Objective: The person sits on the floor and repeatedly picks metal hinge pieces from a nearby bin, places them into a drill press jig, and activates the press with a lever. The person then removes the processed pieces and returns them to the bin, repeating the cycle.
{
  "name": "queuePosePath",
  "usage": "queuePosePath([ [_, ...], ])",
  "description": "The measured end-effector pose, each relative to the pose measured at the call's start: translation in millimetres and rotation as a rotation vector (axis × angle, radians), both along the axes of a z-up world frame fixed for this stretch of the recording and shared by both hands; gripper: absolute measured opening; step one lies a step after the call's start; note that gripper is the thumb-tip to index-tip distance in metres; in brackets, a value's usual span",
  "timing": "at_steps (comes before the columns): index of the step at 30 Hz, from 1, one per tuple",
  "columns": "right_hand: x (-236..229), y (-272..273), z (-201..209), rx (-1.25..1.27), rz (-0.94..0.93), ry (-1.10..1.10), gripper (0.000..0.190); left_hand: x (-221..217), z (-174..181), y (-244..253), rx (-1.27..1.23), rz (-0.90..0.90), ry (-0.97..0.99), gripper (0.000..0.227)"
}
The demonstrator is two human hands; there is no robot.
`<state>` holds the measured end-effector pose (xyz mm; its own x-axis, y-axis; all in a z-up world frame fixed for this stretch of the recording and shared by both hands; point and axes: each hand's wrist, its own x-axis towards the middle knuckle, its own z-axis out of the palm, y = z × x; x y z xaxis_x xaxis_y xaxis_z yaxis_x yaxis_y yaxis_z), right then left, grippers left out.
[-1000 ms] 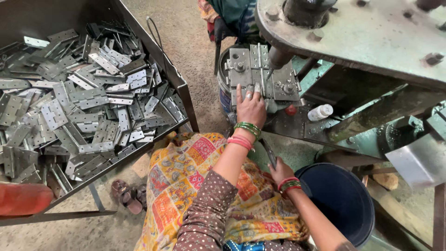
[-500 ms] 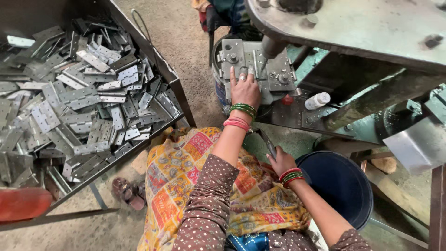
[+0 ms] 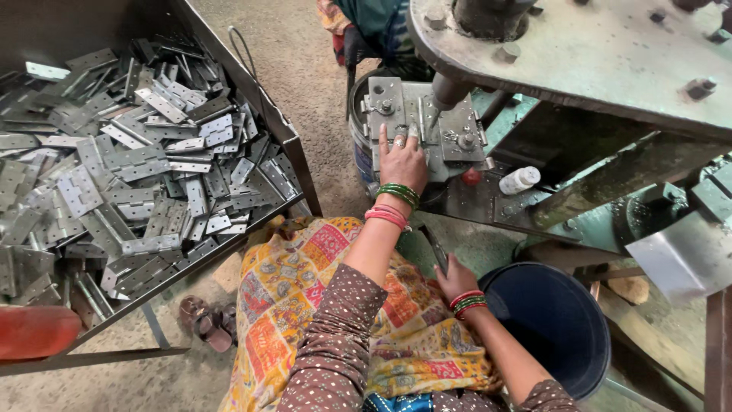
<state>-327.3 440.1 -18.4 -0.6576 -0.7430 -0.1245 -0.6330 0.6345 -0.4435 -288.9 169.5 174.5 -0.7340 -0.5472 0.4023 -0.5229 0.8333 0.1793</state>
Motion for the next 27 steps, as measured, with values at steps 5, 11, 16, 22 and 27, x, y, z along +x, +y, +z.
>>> queuePosePath([
  [5, 10.3, 3.8, -15.4, 0.082, -0.021, -0.034, 0.05, 6.5, -3.5, 2.7, 0.026, -0.017, -0.027, 0.024],
  [11, -27.3, -0.6, 27.2, 0.243, 0.07, -0.064, 0.051, -3.4, -6.8, -7.2, 0.019, 0.023, 0.023, 0.026],
  [16, -19.5, 1.6, 7.1, 0.207, 0.043, -0.068, 0.043, -24.0, -5.5, -22.9, 0.125, 0.032, -0.107, 0.028],
  [22, 6.4, 1.0, -42.8, -0.029, 0.018, 0.071, 0.036, -20.2, -9.9, -22.8, 0.1, -0.005, -0.075, 0.029],
  [27, -5.6, -2.4, 12.5, 0.192, -0.042, -0.128, 0.047, -21.5, 0.4, -26.5, 0.056, -0.001, -0.067, 0.029],
])
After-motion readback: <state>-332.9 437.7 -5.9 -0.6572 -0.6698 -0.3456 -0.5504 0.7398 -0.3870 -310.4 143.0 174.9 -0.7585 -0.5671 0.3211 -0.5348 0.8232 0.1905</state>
